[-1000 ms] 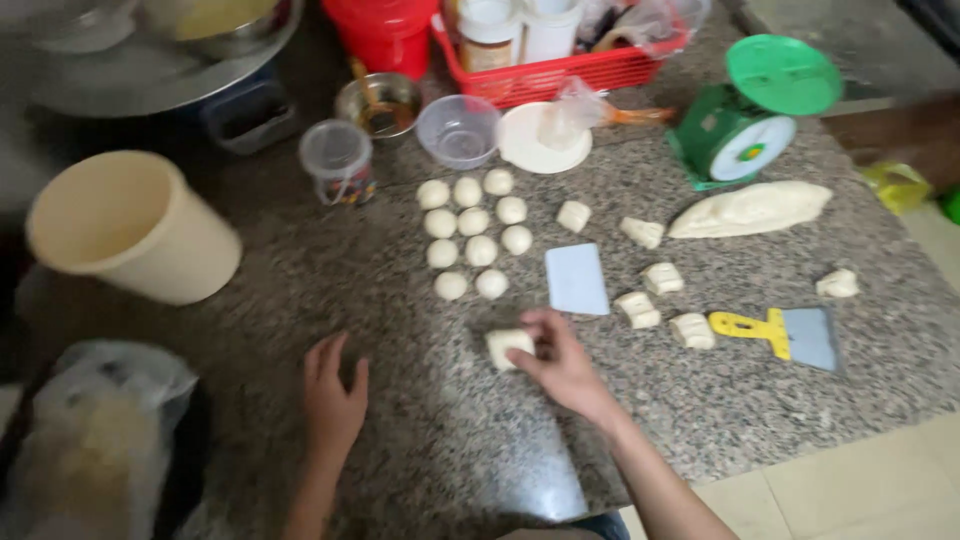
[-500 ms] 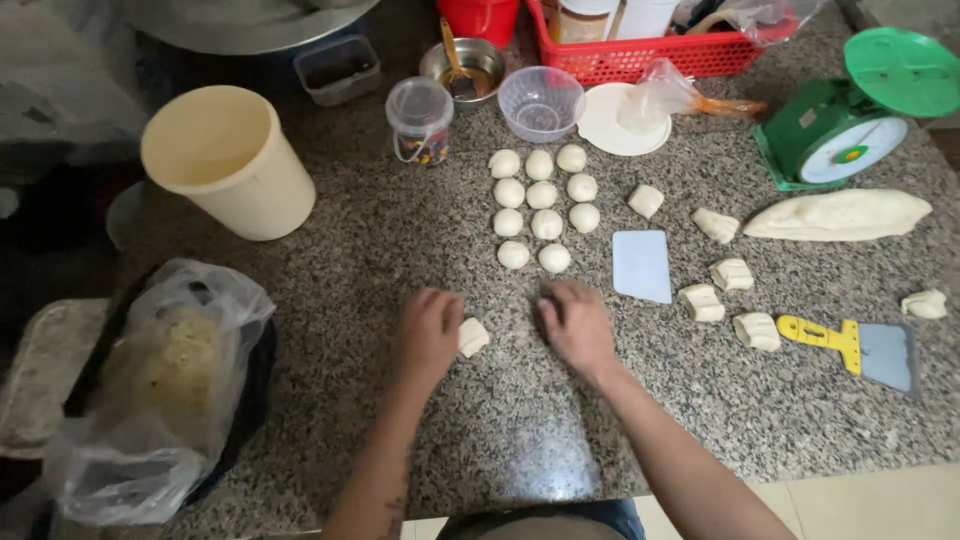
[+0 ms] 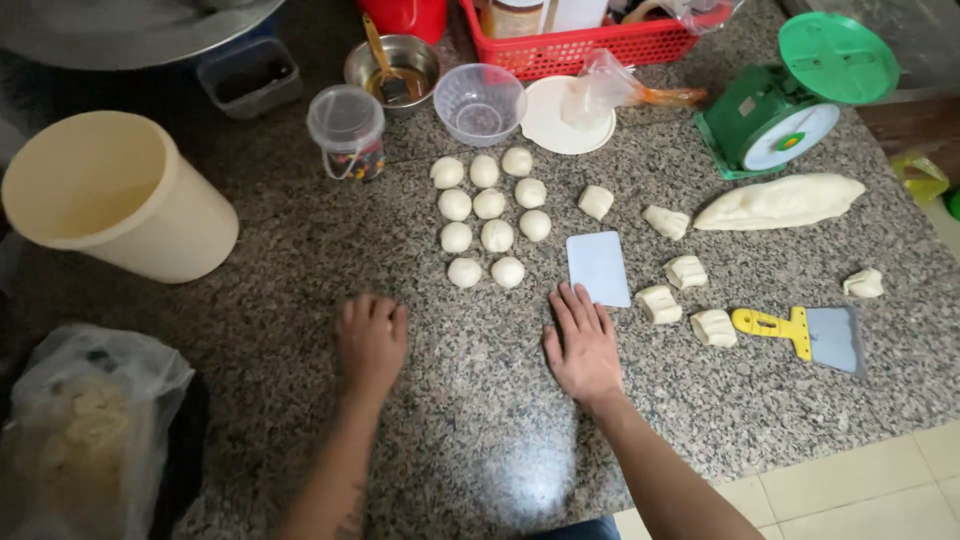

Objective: Cutting and rolling dough into small balls in a bakery kitchen.

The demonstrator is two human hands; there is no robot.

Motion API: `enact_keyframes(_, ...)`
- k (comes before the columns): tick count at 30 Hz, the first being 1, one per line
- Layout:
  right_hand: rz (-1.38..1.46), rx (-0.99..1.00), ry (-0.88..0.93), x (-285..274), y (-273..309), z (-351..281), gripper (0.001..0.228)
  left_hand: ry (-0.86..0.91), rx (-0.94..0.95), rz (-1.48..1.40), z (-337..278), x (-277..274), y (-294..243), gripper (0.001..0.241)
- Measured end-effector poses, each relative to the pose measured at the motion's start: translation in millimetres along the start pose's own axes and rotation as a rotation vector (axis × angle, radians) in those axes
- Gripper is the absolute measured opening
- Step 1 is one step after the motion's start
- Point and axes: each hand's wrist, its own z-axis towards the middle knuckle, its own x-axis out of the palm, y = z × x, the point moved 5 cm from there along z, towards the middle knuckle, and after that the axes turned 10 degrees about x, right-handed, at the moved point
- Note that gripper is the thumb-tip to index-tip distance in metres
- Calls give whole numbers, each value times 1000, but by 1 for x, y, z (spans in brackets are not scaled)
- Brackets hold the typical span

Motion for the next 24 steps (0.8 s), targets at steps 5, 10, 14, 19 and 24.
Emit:
enact_keyframes(5,41,18,43,-11,7,4,62,-38,103,-183,-47,7,-58,27)
enact_keyframes(10,88,29,42,-17,10,7,62,238,83,-159,-32,31,13,27)
enact_keyframes(14,96,36,71,-16,11,3,63,-1,-21,69,15,15,-16,31)
enact_keyframes(19,91,43,90,-16,10,5,65,129,-41,-250,-51,24,-37,27)
enact_keyframes(24,52,29,2,-6,2,2,60,-70,109,-158,-5,-3,26,26)
